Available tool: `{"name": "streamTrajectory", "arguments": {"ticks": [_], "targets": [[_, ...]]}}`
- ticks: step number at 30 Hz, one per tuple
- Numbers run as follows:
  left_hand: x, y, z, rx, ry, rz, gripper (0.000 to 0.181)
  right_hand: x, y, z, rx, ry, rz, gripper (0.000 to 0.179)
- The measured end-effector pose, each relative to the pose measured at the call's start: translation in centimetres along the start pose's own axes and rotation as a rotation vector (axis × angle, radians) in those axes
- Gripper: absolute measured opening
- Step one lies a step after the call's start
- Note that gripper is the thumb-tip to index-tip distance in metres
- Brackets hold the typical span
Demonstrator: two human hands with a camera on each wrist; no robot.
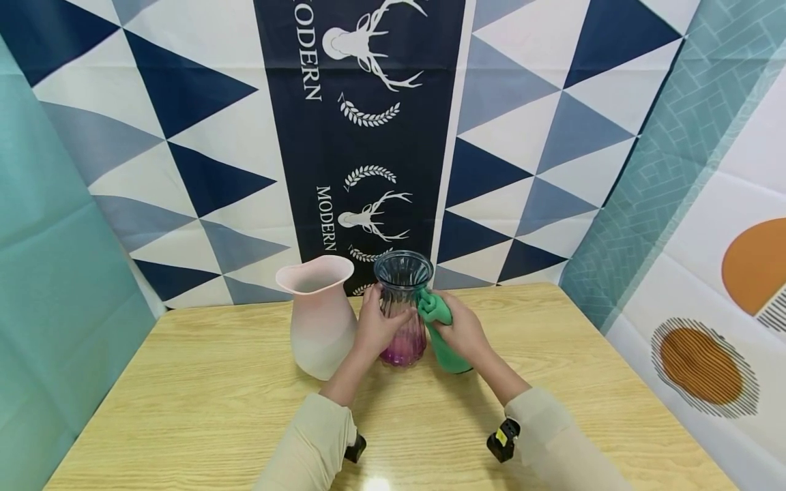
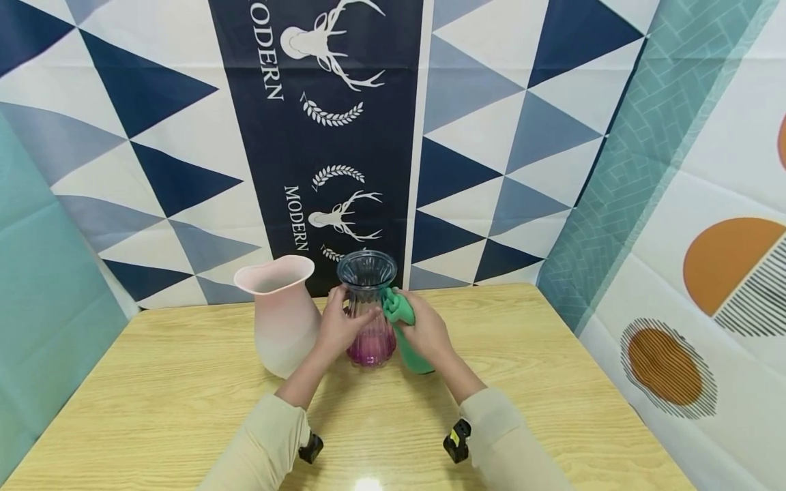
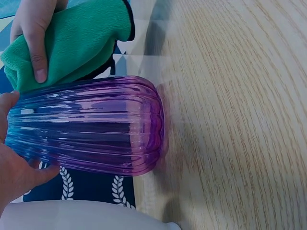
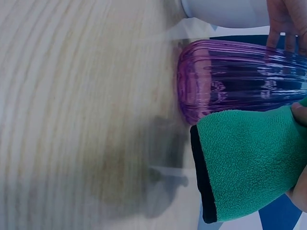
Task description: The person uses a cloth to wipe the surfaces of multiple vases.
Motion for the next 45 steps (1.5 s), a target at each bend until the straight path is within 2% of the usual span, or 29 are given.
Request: {"name": "streamTrajectory", "arguments": {"ticks": [11, 23, 32, 45], "targets": [[0.2, 0.1, 0.0, 0.0, 0.0, 0.003, 0.071, -1.4, 1.0, 1.1, 0.04, 0.033, 0.009, 0.055], [0.1, 0.2, 0.0, 0.002, -0.012, -0.004, 0.071, -3.1, 1.8, 1.9, 0.117, 0.027, 0.101, 0.055], [0.2, 0.3, 0.1, 0.007, -0.026, -0.007, 0.071, -3.9, 2.3, 2.6, 0.164, 0.073, 0.138, 0.056], [0.3, 0.4, 0.0, 0.0, -0.016, 0.005, 0.071, -4.7, 3.1, 3.2, 0.109, 0.116, 0.105, 0.062]]}}
Point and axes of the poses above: each hand's wrist, its own z-axis away from the middle knuckle, its own y-axis out of the palm, x = y × z, the point moved 4 cm from there along -z, towards the middle knuckle, and after that the axes turned 9 degrees about -z, right-handed, at the moved point
